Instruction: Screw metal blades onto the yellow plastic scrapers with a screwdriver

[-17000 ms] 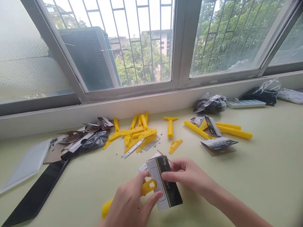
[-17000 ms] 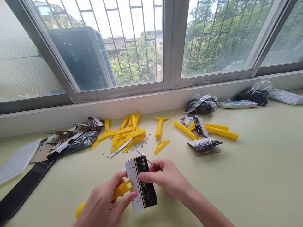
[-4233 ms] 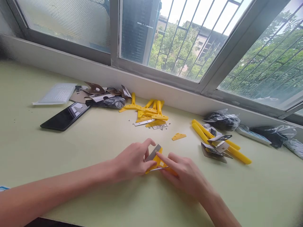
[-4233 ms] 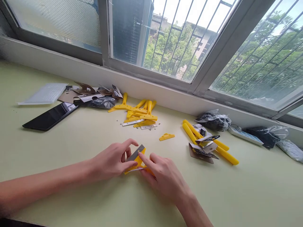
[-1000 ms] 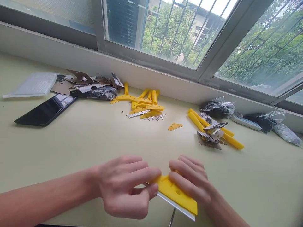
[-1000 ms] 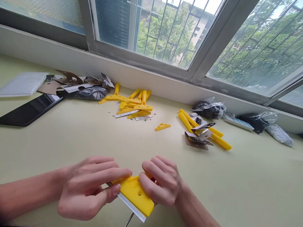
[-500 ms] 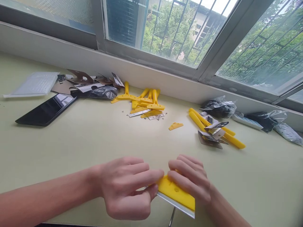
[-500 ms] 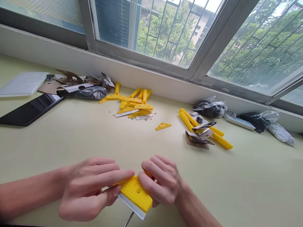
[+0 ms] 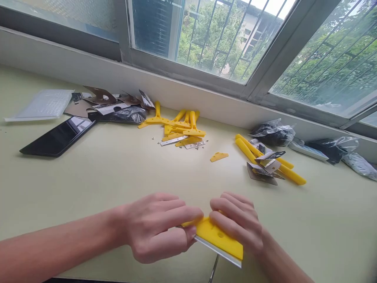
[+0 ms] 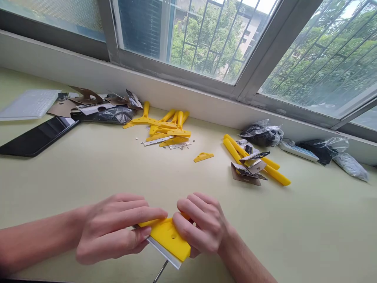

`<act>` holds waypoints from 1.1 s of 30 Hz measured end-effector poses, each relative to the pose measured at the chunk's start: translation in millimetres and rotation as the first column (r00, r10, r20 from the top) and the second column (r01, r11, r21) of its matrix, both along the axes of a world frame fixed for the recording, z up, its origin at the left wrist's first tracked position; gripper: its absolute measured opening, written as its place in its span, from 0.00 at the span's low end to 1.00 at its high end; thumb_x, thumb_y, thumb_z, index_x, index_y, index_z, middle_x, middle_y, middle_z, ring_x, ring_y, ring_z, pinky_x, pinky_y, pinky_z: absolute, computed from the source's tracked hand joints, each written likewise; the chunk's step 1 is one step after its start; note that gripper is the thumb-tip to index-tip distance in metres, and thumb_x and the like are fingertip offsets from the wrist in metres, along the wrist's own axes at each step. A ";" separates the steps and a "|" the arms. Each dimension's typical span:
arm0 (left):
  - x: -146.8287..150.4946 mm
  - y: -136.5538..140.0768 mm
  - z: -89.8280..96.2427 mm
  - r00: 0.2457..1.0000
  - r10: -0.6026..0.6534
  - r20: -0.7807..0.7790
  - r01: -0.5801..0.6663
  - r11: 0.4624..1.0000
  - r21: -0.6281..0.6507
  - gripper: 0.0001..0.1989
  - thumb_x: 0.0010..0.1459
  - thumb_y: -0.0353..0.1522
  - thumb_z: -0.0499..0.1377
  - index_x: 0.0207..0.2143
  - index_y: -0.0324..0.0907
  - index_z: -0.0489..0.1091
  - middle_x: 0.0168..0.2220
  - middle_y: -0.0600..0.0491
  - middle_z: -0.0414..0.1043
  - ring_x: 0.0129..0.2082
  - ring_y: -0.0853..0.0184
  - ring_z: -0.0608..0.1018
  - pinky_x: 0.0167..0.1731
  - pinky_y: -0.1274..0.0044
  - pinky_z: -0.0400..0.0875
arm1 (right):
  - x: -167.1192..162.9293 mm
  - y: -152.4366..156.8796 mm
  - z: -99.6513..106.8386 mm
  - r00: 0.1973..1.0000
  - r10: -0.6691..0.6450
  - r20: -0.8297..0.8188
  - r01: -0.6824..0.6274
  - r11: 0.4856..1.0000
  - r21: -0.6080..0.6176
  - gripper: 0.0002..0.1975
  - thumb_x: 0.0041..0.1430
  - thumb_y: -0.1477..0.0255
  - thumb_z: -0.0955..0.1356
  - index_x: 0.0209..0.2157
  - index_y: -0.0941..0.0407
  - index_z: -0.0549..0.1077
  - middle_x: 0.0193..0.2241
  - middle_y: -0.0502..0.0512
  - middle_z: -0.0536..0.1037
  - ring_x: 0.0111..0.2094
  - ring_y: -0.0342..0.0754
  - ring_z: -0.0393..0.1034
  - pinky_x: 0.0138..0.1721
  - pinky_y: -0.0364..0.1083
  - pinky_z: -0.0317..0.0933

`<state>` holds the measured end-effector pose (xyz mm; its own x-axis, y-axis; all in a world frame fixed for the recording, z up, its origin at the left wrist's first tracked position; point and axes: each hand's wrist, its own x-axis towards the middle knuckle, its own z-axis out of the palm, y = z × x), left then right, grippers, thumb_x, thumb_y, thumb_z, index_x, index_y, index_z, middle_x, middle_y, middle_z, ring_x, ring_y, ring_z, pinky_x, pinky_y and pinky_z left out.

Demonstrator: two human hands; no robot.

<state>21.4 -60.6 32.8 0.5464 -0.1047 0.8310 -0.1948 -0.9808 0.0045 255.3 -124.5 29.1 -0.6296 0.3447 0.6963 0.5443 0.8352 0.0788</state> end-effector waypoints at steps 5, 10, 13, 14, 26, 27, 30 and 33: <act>-0.7 1.5 3.6 0.999 -0.004 -0.042 0.005 1.000 0.014 0.12 0.57 0.19 0.58 0.25 0.40 0.63 0.32 0.42 0.80 0.20 0.71 0.70 0.20 0.77 0.68 | 0.6 2.1 -2.3 1.000 0.019 -0.016 -0.019 1.000 0.010 0.05 0.64 0.80 0.62 0.40 0.60 0.68 0.26 0.56 0.69 0.23 0.45 0.55 0.25 0.45 0.50; -2.4 1.3 4.6 0.998 -0.007 -0.067 0.008 1.000 0.016 0.13 0.57 0.19 0.59 0.24 0.41 0.63 0.32 0.42 0.80 0.20 0.70 0.71 0.20 0.76 0.69 | 0.1 0.1 -0.8 1.000 -0.014 -0.006 0.014 1.000 0.002 0.05 0.63 0.80 0.63 0.39 0.59 0.68 0.27 0.55 0.69 0.23 0.44 0.54 0.25 0.45 0.49; -4.3 0.2 5.0 0.996 0.004 -0.094 -0.003 1.000 0.009 0.14 0.57 0.19 0.59 0.24 0.42 0.62 0.33 0.42 0.80 0.21 0.69 0.72 0.20 0.76 0.70 | 0.3 -0.8 -0.2 1.000 -0.022 0.000 0.022 1.000 0.010 0.05 0.64 0.79 0.63 0.39 0.58 0.68 0.27 0.54 0.69 0.22 0.44 0.55 0.25 0.45 0.50; -4.8 -0.1 4.9 0.995 0.004 -0.099 -0.004 1.000 0.005 0.14 0.58 0.19 0.59 0.24 0.42 0.62 0.33 0.43 0.80 0.21 0.69 0.73 0.20 0.76 0.70 | 0.3 -0.7 -0.3 1.000 -0.023 -0.003 0.023 1.000 0.010 0.05 0.64 0.79 0.63 0.39 0.58 0.68 0.27 0.54 0.69 0.22 0.44 0.55 0.25 0.45 0.50; -2.3 -5.8 -2.9 0.993 0.089 -0.074 -0.091 0.995 -0.030 0.11 0.61 0.23 0.59 0.26 0.41 0.67 0.34 0.45 0.79 0.24 0.69 0.75 0.24 0.77 0.73 | -3.2 -5.5 -0.1 0.987 0.004 -0.159 -0.014 0.998 -0.062 0.06 0.71 0.71 0.62 0.43 0.57 0.67 0.24 0.53 0.72 0.20 0.44 0.59 0.24 0.45 0.56; -1.2 -5.6 -4.0 0.994 0.088 -0.065 -0.091 0.995 -0.038 0.11 0.62 0.24 0.59 0.26 0.41 0.66 0.34 0.45 0.79 0.24 0.70 0.75 0.24 0.78 0.73 | -2.3 -7.0 -0.7 0.988 0.002 -0.155 -0.009 0.999 -0.043 0.05 0.71 0.72 0.61 0.43 0.57 0.68 0.24 0.53 0.73 0.21 0.45 0.60 0.25 0.46 0.57; 3.7 -2.0 -9.4 0.999 0.023 -0.033 -0.025 0.995 -0.092 0.08 0.64 0.25 0.59 0.31 0.40 0.66 0.34 0.43 0.80 0.24 0.70 0.75 0.24 0.79 0.72 | 0.2 -10.2 -1.6 0.992 -0.008 -0.129 0.007 1.000 -0.002 0.08 0.73 0.72 0.60 0.40 0.58 0.69 0.25 0.55 0.75 0.24 0.47 0.66 0.28 0.48 0.62; 8.6 2.9 -15.8 0.995 -0.098 0.035 0.103 0.975 -0.199 0.08 0.66 0.33 0.59 0.36 0.37 0.67 0.32 0.42 0.78 0.26 0.68 0.77 0.25 0.78 0.73 | 0.9 -11.5 -1.1 0.995 -0.019 -0.101 0.021 1.000 0.016 0.08 0.73 0.72 0.60 0.40 0.58 0.69 0.25 0.56 0.75 0.24 0.47 0.66 0.29 0.48 0.64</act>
<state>30.0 -57.7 16.9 0.5201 0.0117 0.8540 -0.2951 -0.9358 0.1926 256.2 -136.0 28.0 -0.5491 0.3443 0.7616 0.5669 0.8230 0.0367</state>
